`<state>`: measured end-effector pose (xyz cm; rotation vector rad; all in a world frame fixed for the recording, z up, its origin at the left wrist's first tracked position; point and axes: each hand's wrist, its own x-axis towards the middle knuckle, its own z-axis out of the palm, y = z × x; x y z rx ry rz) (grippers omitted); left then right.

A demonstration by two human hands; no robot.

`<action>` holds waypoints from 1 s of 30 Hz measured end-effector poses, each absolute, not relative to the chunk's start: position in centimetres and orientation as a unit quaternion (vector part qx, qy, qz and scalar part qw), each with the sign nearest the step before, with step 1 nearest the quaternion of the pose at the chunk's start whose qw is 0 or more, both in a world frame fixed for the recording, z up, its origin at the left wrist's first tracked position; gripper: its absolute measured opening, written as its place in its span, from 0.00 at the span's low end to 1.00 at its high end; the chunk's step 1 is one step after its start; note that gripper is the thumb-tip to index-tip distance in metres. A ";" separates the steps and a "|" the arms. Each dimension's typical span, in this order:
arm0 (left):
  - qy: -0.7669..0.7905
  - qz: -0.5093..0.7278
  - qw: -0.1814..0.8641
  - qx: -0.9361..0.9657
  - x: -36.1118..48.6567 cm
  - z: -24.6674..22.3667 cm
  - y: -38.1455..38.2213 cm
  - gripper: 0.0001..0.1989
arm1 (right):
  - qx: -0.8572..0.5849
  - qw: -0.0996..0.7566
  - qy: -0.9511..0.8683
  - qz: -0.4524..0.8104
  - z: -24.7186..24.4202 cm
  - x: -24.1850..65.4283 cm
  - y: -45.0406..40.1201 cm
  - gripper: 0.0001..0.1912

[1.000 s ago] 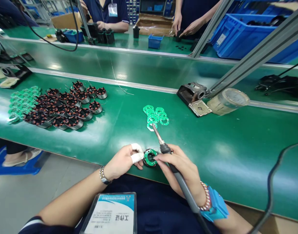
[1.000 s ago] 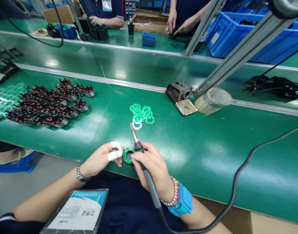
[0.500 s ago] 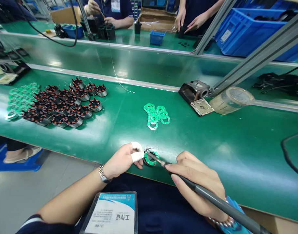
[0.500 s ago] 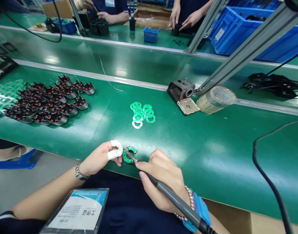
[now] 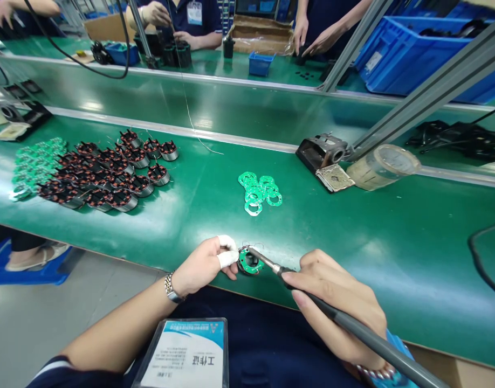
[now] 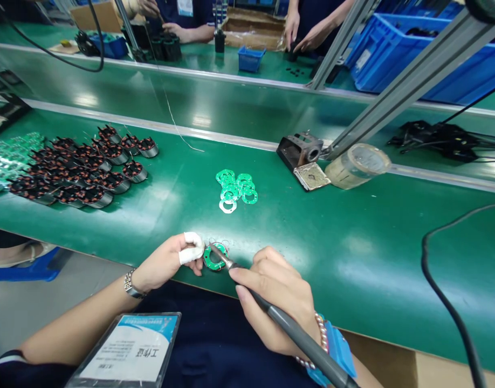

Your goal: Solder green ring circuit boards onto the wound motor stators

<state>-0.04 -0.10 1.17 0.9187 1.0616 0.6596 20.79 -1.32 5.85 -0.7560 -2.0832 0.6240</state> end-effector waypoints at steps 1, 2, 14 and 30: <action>0.479 0.298 0.714 0.416 0.0 1.2 -0.1 0.07 | -0.304 0.408 -0.826 0.240 5.8 20.9 -1.3 0.14; 0.479 0.298 0.713 0.417 0.0 1.2 -0.1 0.08 | -0.313 0.408 -0.826 0.233 5.6 20.9 -1.3 0.14; 0.491 0.328 0.596 0.544 -0.7 1.0 -0.6 0.07 | -0.352 0.333 -0.838 0.250 0.6 18.5 -0.3 0.17; 0.467 0.280 0.193 0.816 -0.6 -0.1 -1.0 0.08 | -0.351 0.342 -0.838 0.240 0.6 18.4 -0.3 0.16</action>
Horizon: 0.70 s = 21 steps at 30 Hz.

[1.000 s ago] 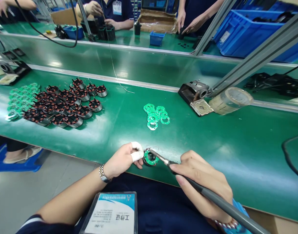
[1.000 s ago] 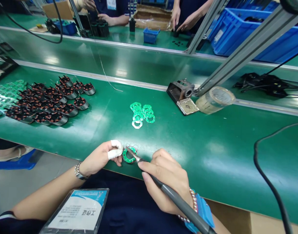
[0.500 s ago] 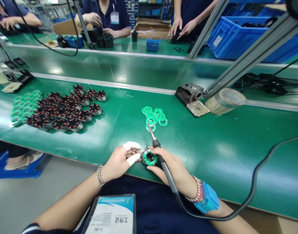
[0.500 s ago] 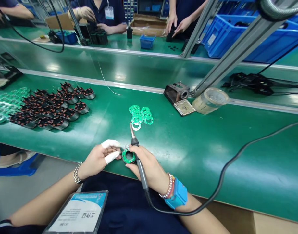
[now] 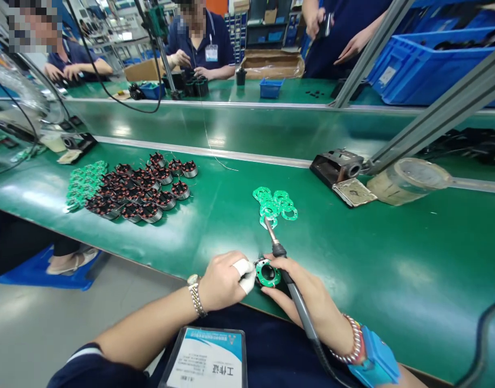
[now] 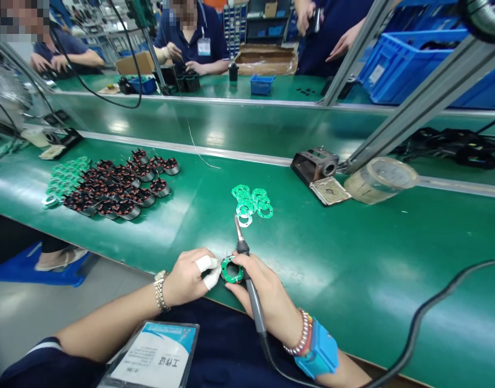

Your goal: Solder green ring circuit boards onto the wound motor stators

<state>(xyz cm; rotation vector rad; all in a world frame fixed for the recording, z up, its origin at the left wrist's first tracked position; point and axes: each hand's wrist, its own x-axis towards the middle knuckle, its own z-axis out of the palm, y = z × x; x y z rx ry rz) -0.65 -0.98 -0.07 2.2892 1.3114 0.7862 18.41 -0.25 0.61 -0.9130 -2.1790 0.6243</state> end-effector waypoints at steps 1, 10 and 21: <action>0.492 0.300 0.203 0.792 -0.2 -0.2 -1.4 0.08 | -0.354 0.346 -0.837 0.235 0.5 18.4 -0.3 0.16; 0.489 0.386 0.269 0.734 0.7 -1.5 -3.7 0.17 | -0.329 0.343 -0.843 0.252 0.2 18.3 0.8 0.15; 0.461 0.300 0.308 0.776 -1.4 -0.6 -1.7 0.14 | -0.326 0.331 -0.841 0.278 0.6 19.2 0.5 0.19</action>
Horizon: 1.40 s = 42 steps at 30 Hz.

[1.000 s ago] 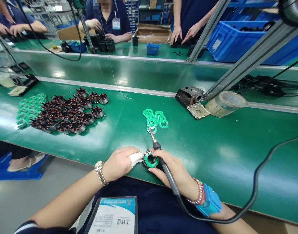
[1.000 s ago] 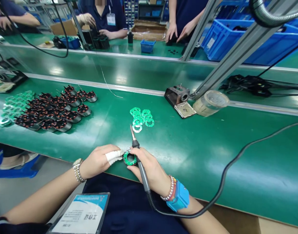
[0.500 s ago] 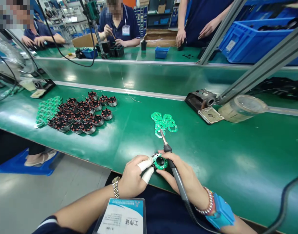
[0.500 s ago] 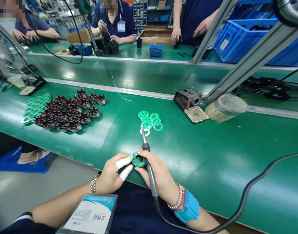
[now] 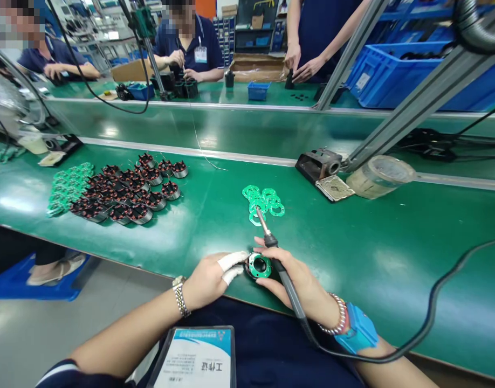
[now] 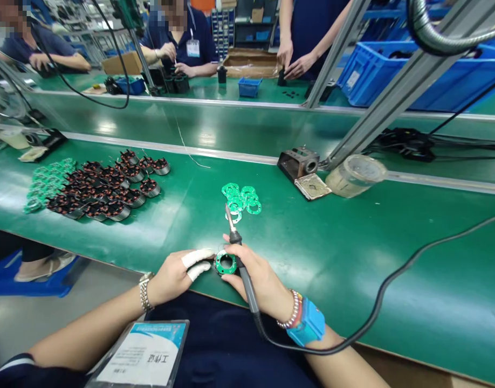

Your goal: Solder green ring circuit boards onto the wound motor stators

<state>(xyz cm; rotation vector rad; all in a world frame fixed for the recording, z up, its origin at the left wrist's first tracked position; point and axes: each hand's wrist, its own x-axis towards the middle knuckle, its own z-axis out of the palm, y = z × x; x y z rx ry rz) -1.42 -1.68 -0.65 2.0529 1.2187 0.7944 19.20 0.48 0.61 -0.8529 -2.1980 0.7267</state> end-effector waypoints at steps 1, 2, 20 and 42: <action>0.437 0.288 0.287 0.802 -1.7 -0.6 -1.2 0.14 | -0.322 0.330 -0.842 0.282 0.6 19.2 0.5 0.19; 0.413 0.279 0.267 0.825 -2.0 -0.5 -0.8 0.14 | -0.321 0.329 -0.842 0.284 0.7 19.3 0.6 0.19; 0.457 0.301 0.147 0.824 -0.3 -1.5 -1.9 0.10 | -0.364 0.351 -0.822 0.263 -0.1 18.9 -0.2 0.20; 0.315 0.302 0.145 0.888 -2.2 0.0 -0.2 0.10 | -0.327 0.330 -0.838 0.287 0.1 19.5 0.0 0.20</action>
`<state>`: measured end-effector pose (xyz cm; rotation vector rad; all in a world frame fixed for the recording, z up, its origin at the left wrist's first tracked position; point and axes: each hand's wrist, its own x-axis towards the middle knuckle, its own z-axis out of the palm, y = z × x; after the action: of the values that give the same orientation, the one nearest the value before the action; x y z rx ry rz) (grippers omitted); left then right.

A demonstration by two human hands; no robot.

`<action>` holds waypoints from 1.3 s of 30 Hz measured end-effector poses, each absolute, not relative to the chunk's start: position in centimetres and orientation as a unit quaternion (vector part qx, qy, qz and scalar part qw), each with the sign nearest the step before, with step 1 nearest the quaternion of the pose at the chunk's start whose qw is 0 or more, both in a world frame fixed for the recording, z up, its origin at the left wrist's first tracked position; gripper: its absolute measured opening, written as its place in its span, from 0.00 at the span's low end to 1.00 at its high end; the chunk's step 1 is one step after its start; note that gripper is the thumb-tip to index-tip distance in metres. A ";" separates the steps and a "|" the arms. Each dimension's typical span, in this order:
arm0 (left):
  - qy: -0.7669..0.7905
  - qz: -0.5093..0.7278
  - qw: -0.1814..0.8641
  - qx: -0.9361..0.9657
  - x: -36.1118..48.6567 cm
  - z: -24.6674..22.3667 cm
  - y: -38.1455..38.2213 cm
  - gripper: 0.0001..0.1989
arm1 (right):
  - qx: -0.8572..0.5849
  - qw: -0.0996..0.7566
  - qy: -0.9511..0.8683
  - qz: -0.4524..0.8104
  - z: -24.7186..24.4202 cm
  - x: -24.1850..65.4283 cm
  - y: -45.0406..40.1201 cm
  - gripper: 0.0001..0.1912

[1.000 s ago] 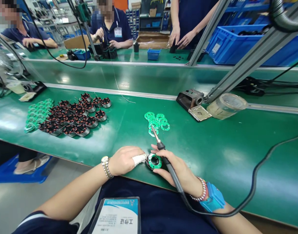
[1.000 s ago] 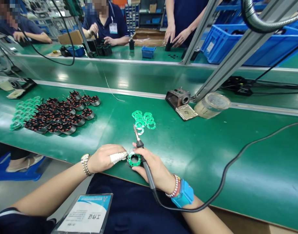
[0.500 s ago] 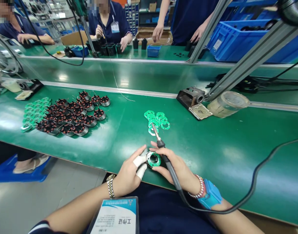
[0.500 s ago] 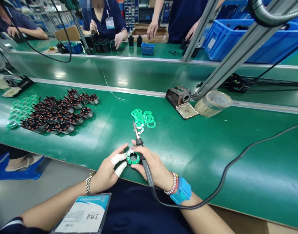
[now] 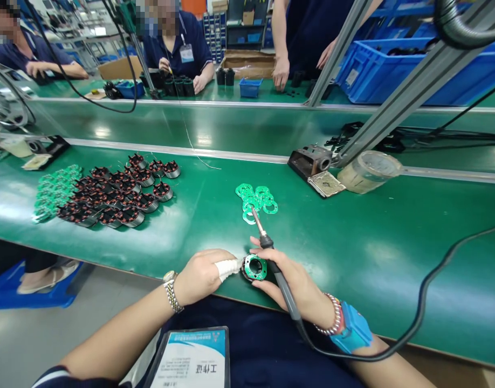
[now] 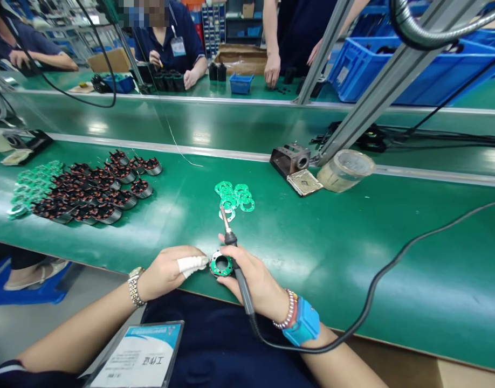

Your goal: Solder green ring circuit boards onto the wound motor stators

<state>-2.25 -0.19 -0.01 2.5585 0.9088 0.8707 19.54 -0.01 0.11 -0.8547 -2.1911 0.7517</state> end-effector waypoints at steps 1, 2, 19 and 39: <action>0.301 0.293 0.146 0.896 -2.3 0.3 0.0 0.10 | -0.324 0.330 -0.838 0.289 0.0 19.6 0.0 0.20; 0.290 0.285 0.147 0.902 -2.4 0.5 0.2 0.10 | -0.322 0.331 -0.839 0.290 0.0 19.6 0.1 0.20; 0.443 0.324 0.104 0.829 0.5 -1.1 -3.0 0.12 | -0.352 0.347 -0.832 0.252 0.0 19.2 -0.5 0.19; 0.660 0.204 0.134 0.711 -4.0 0.7 11.6 0.25 | -0.622 0.348 -0.684 -0.154 1.9 35.2 12.8 0.12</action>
<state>-3.99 11.64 0.74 2.0595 1.9129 0.5900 35.24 12.82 1.95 -1.6138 -1.7733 -0.4005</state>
